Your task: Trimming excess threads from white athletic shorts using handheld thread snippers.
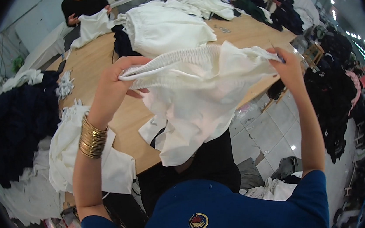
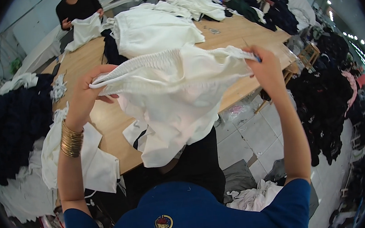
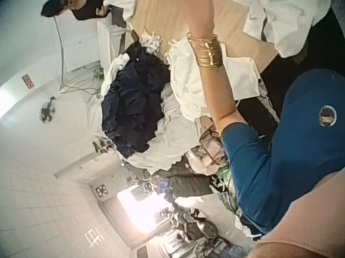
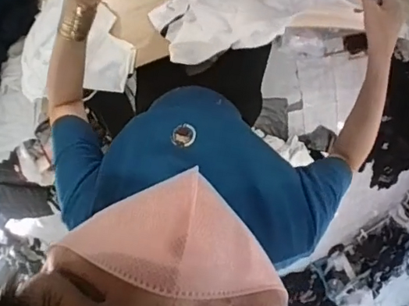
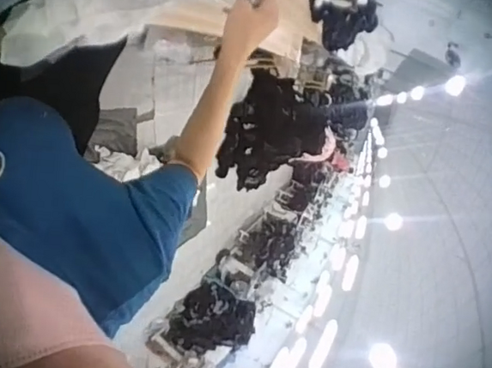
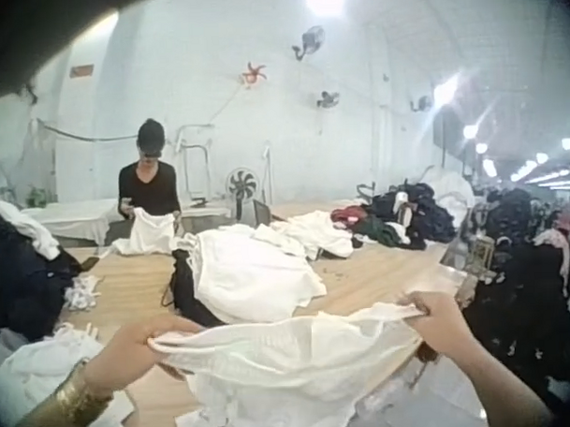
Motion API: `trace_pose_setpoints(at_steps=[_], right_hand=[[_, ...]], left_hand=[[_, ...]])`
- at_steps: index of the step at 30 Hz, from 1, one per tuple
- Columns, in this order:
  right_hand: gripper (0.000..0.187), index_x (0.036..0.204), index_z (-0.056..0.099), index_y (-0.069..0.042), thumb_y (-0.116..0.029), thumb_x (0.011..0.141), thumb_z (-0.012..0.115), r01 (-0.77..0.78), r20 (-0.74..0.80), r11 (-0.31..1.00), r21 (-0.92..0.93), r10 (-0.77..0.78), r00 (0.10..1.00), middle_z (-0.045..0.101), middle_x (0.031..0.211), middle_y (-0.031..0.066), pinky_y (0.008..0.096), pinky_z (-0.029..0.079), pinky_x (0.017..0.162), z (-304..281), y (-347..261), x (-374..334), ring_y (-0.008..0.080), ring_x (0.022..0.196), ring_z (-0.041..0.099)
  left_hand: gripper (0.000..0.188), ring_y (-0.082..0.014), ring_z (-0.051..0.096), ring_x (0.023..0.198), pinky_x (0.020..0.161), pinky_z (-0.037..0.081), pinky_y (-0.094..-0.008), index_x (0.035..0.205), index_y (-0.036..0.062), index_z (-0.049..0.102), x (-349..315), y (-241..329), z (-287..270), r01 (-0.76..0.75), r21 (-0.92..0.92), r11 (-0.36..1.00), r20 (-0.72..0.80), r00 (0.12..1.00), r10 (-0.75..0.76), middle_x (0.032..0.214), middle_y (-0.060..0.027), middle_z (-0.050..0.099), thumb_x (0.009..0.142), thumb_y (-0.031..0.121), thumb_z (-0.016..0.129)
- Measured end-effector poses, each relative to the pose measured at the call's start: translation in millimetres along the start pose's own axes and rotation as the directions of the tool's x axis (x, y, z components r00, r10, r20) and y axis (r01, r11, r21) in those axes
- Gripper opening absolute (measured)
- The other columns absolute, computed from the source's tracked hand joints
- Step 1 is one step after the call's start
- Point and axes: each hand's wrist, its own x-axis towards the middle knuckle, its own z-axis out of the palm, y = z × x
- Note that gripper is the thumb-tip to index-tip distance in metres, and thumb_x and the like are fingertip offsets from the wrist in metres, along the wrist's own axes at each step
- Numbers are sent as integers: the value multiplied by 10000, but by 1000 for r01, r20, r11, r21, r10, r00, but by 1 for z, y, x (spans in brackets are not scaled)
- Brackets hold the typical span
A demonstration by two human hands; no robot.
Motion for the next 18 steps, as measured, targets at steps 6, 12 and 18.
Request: trace_pose_setpoints(at_steps=[6,12,18], right_hand=[[170,905,604,-14,-109,763,597,1,70,999,37,-4,998,596,778,27,206,400,581,-63,-29,-12,67,694,525],[222,911,630,-69,-236,768,600,-315,-324,949,-21,292,900,570,616,-10,181,226,377,-184,-11,-62,21,407,373],[280,1013,612,-87,-228,773,586,-747,-246,606,-274,707,663,452,607,-59,196,180,365,-276,41,-200,16,402,284]], left_hand=[[354,-73,516,765,666,416,-183,1104,90,588,31,19,17,-542,502,674,-82,746,661,1031,-8,569,767,-12,547],[487,-73,488,950,813,403,-222,1278,111,447,40,42,92,-258,-57,964,422,869,258,1249,-9,442,797,90,520],[460,-237,437,1170,926,388,-335,1303,109,414,57,-66,153,-425,185,886,725,668,169,1351,-89,379,884,245,544]])
